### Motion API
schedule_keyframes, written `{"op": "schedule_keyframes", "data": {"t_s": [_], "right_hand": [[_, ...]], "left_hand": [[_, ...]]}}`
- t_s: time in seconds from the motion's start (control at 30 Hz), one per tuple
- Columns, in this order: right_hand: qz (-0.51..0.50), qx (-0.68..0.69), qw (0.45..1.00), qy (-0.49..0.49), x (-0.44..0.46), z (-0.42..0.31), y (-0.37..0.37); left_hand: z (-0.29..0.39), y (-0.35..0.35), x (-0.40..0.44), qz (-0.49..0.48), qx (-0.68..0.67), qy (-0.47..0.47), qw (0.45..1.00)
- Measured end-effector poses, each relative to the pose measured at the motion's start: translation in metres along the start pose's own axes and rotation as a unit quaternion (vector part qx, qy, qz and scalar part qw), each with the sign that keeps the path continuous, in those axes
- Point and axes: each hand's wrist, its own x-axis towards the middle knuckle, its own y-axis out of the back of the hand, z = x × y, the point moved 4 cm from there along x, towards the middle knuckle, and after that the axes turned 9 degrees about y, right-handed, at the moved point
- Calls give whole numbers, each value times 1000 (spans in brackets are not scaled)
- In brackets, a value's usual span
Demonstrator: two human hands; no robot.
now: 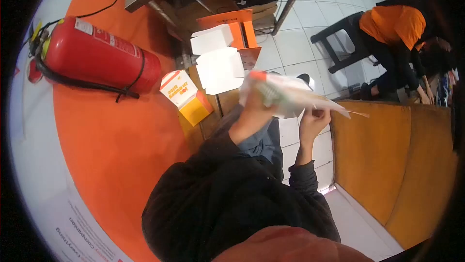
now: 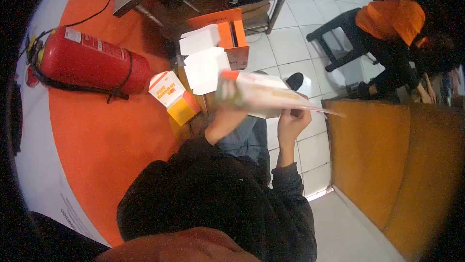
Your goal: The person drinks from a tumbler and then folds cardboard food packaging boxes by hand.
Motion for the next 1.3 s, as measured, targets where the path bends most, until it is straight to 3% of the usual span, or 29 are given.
{"op": "schedule_keyframes", "data": {"t_s": [0.1,0.13,0.17,0.23,0.27,0.33,0.4,0.43,0.47,0.5,0.57,0.67,0.73,0.83,0.93,1.0,1.07,1.17,1.2,1.23,1.3], "right_hand": [[38,10,999,-37,4,1,13],[32,18,998,-47,2,8,18],[26,26,998,-58,-3,15,21],[31,29,996,-75,-7,16,14],[48,39,996,-58,-6,16,9],[131,40,990,12,-13,8,-2],[51,86,994,-38,-31,-1,-15],[9,107,992,-62,-38,-7,-22],[-59,269,952,-134,-46,-11,-37],[-20,422,882,-211,-52,-14,-46],[70,330,924,-181,-40,-22,-41],[-26,126,983,-128,-36,-25,-30],[-16,145,984,-103,-35,-31,-26],[-28,156,981,-114,-38,-37,-21],[-74,111,985,-106,-50,-48,-26],[-63,177,973,-131,-64,-34,-26],[-44,304,939,-153,-75,-21,-29],[-174,176,968,-40,-72,-51,-32],[-178,164,967,-74,-68,-43,-32],[-245,95,961,-84,-61,-34,-27],[-253,78,962,-69,-47,-34,-17]], "left_hand": [[15,42,30,188,31,-54,980],[16,44,37,157,-79,-39,984],[6,37,39,36,-154,54,986],[-21,21,30,-201,-280,242,907],[-20,16,29,-229,-233,116,938],[1,25,24,-140,-206,86,965],[19,32,21,-77,-168,47,982],[22,27,18,-75,-108,-22,991],[22,18,11,-73,-48,-88,992],[23,12,2,-71,12,-151,986],[28,8,-9,-115,33,-155,981],[26,14,-13,-179,-24,-122,976],[30,26,-15,-258,-118,-77,956],[34,39,0,-299,-158,-163,927],[31,27,-2,-99,-113,-233,961],[30,25,-5,-1,-85,-264,961],[26,17,-5,38,-175,-211,961],[15,5,-6,46,-291,-62,954],[10,3,-5,38,-324,-3,945],[9,2,-5,21,-287,1,958],[5,4,-4,-17,-211,7,977]]}}
